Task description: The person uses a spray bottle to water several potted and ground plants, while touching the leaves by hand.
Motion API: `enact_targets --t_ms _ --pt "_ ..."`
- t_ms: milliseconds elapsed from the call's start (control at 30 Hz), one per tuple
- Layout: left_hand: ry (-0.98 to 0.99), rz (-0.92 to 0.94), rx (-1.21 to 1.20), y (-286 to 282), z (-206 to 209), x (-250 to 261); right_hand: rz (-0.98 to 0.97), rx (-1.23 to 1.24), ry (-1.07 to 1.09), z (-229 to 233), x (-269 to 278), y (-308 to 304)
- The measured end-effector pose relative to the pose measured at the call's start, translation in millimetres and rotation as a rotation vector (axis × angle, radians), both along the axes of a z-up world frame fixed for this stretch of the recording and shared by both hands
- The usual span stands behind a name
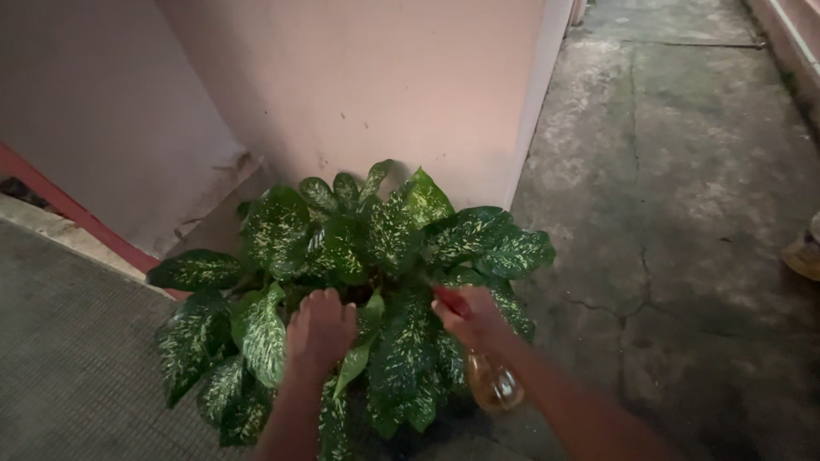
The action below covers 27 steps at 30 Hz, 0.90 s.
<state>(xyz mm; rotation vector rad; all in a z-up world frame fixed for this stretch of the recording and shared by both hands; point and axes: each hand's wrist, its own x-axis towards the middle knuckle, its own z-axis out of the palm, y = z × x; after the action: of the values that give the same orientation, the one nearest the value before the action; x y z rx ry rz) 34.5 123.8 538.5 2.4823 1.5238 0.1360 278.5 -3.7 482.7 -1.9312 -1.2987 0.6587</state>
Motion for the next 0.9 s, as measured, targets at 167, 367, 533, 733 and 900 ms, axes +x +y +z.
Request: enact_targets --t_ms 167,367,533,733,900 --pt "-0.039 -0.004 -0.065 10 -18 -7 0.023 0.014 0.188 -9 -18 2" --pt "-0.068 -0.026 0.05 28 -39 -35 0.07 0.109 0.163 -4 -39 15" --pt "-0.025 0.021 -0.044 63 -29 -74 0.031 0.036 0.049 23 -71 51" --pt "-0.057 0.048 0.043 102 -16 -149 0.079 -0.012 0.128 49 -127 104" --pt "-0.116 0.135 0.12 116 -6 -220 0.223 0.046 0.057 40 -180 149"
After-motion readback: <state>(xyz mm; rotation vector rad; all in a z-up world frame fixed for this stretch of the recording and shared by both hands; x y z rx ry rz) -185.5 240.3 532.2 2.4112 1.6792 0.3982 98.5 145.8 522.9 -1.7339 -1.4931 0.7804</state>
